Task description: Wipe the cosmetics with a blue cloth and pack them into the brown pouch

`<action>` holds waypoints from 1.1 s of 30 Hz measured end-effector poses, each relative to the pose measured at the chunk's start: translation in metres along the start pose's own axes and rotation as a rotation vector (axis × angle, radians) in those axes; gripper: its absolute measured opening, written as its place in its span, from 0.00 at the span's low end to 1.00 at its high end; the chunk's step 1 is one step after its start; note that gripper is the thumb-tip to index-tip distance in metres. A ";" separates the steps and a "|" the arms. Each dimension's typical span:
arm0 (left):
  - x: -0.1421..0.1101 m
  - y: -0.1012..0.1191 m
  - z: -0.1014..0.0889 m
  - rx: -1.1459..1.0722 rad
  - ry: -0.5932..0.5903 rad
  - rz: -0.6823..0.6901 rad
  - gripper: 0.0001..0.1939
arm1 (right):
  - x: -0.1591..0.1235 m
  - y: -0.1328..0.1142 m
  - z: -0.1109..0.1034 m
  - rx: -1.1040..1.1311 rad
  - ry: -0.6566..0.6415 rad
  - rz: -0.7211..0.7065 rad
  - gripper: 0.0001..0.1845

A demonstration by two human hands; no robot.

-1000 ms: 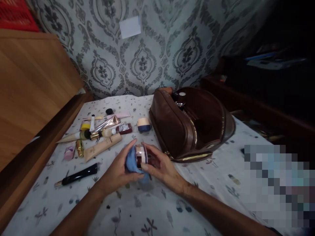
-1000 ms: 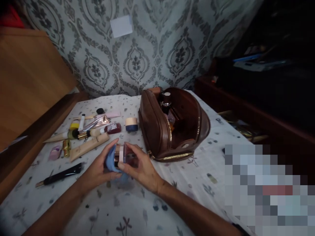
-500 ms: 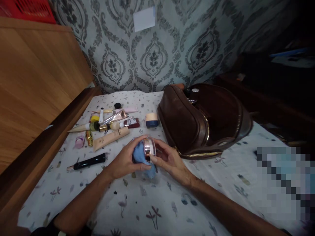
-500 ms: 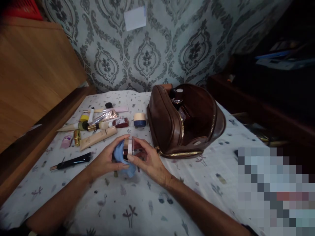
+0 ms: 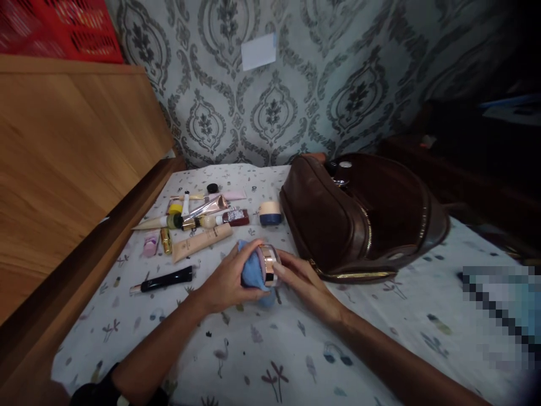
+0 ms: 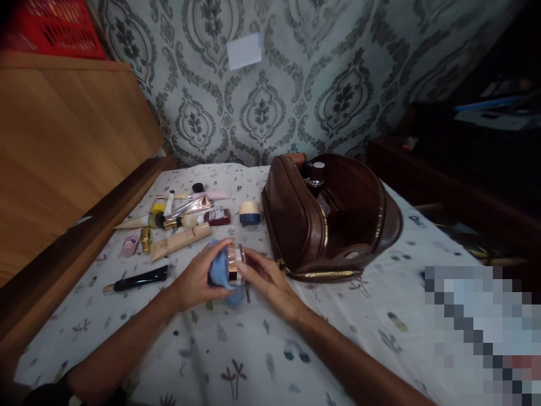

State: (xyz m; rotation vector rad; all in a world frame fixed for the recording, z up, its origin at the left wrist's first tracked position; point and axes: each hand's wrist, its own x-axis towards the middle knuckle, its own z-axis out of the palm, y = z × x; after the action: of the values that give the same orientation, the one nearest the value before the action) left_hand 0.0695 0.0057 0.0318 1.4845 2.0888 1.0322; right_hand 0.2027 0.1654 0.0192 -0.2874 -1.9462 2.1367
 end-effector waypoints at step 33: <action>-0.004 0.015 -0.011 -0.528 -0.008 -0.078 0.54 | -0.002 -0.003 0.002 0.455 -0.114 0.280 0.19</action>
State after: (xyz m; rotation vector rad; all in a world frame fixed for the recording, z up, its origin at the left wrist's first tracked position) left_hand 0.0733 0.0012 0.0492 1.1287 1.6690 1.4030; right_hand 0.2042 0.1629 0.0228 -0.3741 -1.4778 2.7523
